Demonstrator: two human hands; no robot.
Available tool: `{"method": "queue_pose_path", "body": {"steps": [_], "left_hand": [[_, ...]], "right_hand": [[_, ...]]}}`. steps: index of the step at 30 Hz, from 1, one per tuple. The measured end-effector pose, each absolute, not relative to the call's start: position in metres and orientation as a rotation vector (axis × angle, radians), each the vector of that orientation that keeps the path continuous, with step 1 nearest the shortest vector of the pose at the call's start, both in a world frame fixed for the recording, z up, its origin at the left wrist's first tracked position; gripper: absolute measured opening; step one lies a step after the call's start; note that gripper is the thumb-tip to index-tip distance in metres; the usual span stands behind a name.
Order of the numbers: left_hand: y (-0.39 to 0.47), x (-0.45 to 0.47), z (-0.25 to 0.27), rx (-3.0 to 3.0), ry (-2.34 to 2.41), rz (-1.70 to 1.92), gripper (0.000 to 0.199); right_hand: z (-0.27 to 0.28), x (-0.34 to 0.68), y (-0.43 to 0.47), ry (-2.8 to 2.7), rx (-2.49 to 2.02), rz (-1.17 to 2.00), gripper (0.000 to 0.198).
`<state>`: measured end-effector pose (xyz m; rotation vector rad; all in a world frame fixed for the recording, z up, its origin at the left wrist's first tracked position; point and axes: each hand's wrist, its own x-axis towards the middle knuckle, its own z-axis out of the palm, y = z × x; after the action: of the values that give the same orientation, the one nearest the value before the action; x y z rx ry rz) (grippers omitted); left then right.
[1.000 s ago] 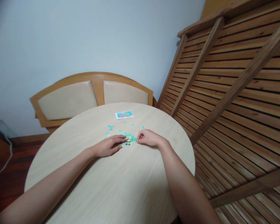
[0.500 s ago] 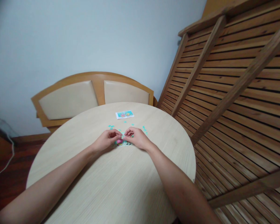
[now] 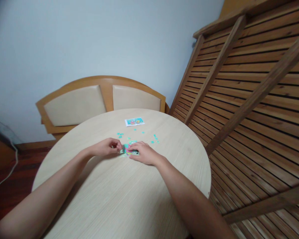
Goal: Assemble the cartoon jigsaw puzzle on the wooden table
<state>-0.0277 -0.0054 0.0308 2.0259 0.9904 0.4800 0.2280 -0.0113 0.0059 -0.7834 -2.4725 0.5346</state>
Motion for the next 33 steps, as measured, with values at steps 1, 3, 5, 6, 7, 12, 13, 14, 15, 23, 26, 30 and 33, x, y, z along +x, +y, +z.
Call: {"method": "queue_pose_path", "body": {"steps": [1, 3, 5, 6, 7, 12, 13, 14, 15, 23, 26, 30, 33], "left_hand": [[-0.004, -0.031, 0.030, 2.016, 0.988, 0.451, 0.016], [-0.004, -0.034, 0.029, 2.017, 0.988, 0.399, 0.017], [-0.004, -0.035, 0.029, 2.043, 0.993, 0.356, 0.017], [-0.005, -0.035, 0.029, 2.060, 0.997, 0.339, 0.017], [-0.006, -0.035, 0.030, 2.075, 1.003, 0.323, 0.017], [-0.006, -0.035, 0.028, 2.123, 1.034, 0.300, 0.018], [-0.005, -0.035, 0.027, 2.132, 1.034, 0.304, 0.019], [-0.005, -0.035, 0.025, 2.142, 1.035, 0.308, 0.020], [-0.004, -0.035, 0.024, 2.151, 1.042, 0.312, 0.022], [-0.003, -0.036, 0.025, 2.230, 1.117, 0.259, 0.027], [-0.001, -0.040, 0.028, 2.236, 1.127, 0.247, 0.028], [-0.001, -0.044, 0.030, 2.258, 1.127, 0.255, 0.027], [-0.002, -0.046, 0.032, 2.242, 1.135, 0.247, 0.027]], "right_hand": [[0.005, 0.229, -0.010, -2.489, -0.792, 0.527, 0.033], [0.004, 0.231, -0.008, -2.503, -0.814, 0.513, 0.030], [0.004, 0.233, -0.007, -2.510, -0.823, 0.507, 0.029], [0.004, 0.233, -0.007, -2.511, -0.823, 0.506, 0.029], [0.004, 0.234, -0.006, -2.510, -0.823, 0.505, 0.028], [0.006, 0.233, -0.008, -2.497, -0.824, 0.510, 0.025], [0.006, 0.233, -0.008, -2.495, -0.828, 0.509, 0.025], [0.006, 0.233, -0.008, -2.493, -0.832, 0.509, 0.025], [0.006, 0.233, -0.008, -2.492, -0.835, 0.510, 0.025], [0.005, 0.230, -0.010, -2.492, -0.869, 0.433, 0.023], [0.007, 0.220, -0.017, -2.470, -0.908, 0.342, 0.027], [0.007, 0.200, -0.025, -2.470, -0.923, 0.293, 0.033], [0.006, 0.188, -0.028, -2.481, -0.932, 0.288, 0.031]]}}
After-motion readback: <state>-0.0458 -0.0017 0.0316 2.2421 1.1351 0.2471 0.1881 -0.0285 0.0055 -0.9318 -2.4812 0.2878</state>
